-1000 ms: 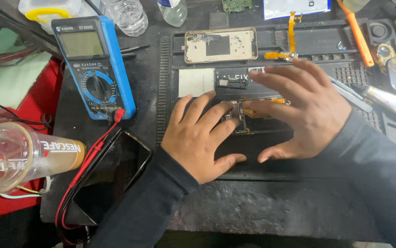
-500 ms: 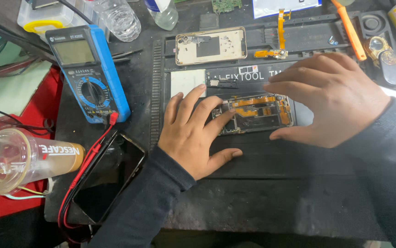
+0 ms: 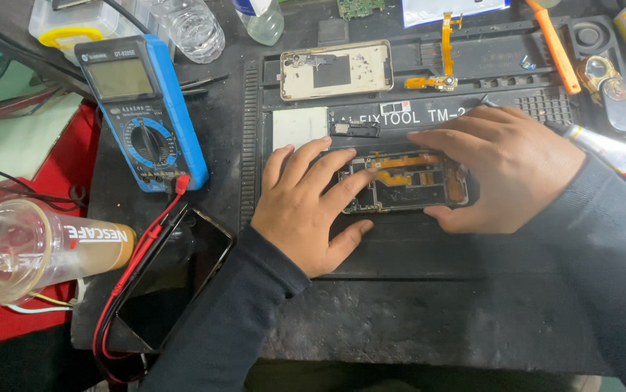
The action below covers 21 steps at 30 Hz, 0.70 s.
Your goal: The person works on a disassembled smartphone, using tweezers to handle and connect small ribbon cables and components on the motherboard. They carefully align and press the connectors into place, then flip the device to inspect the assembly from different angles.
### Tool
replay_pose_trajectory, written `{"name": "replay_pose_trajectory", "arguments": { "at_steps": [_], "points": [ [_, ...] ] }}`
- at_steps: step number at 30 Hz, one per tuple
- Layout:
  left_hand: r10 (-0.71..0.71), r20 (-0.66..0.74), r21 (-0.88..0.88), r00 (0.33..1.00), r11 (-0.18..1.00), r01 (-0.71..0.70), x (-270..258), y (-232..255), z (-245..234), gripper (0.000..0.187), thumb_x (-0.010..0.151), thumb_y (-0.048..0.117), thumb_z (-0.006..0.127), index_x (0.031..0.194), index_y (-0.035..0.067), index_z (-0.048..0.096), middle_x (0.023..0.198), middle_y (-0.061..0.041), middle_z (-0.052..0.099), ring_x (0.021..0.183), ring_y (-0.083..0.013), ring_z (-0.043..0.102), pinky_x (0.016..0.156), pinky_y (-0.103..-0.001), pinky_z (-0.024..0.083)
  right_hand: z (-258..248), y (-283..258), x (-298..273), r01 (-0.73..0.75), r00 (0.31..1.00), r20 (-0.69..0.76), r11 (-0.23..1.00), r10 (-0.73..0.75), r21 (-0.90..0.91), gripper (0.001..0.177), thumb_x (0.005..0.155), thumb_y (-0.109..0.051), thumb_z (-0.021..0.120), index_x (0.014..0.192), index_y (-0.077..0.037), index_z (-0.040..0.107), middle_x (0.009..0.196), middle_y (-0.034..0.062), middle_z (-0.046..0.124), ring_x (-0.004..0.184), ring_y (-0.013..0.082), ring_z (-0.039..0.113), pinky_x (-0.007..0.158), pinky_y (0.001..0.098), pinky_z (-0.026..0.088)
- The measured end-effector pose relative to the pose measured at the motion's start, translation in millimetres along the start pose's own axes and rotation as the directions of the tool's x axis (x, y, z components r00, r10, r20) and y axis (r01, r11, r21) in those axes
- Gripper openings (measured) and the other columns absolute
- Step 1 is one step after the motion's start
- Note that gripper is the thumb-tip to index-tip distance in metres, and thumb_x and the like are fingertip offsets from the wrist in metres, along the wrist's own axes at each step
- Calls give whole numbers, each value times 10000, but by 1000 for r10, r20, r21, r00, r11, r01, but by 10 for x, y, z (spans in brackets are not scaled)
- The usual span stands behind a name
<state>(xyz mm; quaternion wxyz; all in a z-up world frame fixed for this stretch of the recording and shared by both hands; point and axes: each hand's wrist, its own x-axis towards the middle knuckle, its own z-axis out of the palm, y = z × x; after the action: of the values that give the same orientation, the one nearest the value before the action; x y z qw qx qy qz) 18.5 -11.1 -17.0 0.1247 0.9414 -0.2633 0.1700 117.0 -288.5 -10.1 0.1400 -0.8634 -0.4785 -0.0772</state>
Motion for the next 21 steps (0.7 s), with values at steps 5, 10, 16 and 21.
{"name": "replay_pose_trajectory", "arguments": {
  "at_steps": [5,10,16,21],
  "points": [
    [57,-95,-96,994,993,-67,2,-31,-10,434,864,329,786,1254,199,648,1384,-108,629,1309,-377,569,1065,-561,404,-11,15,-13,-92,994,69,973,79,212,948,628,-478,848,1441,-69,580,1070,-9,735,910,233,676,906,431,538],
    [139,-254,-205,957,960,-193,34,19,-167,149,990,177,749,1126,138,702,1247,-63,694,1184,-337,691,973,-488,499,-200,29,-28,-282,956,188,889,227,361,965,629,-500,795,1485,-132,542,1219,-40,754,1146,179,699,978,428,539],
    [169,-333,-295,928,916,-272,14,63,-345,149,1049,209,614,1153,124,679,1173,-39,727,1116,-286,746,914,-429,520,-243,2,-56,-235,970,189,771,151,592,902,597,-333,827,1421,-62,578,1227,46,784,1167,164,733,1100,333,513],
    [132,-400,-419,907,854,-309,-6,115,-385,112,1039,222,637,1098,134,672,1088,-15,715,1025,-269,763,824,-405,537,-248,-77,-50,-263,961,255,653,110,710,897,636,-409,784,1424,-42,563,1273,72,780,1174,183,750,1046,355,564]
  ]
}}
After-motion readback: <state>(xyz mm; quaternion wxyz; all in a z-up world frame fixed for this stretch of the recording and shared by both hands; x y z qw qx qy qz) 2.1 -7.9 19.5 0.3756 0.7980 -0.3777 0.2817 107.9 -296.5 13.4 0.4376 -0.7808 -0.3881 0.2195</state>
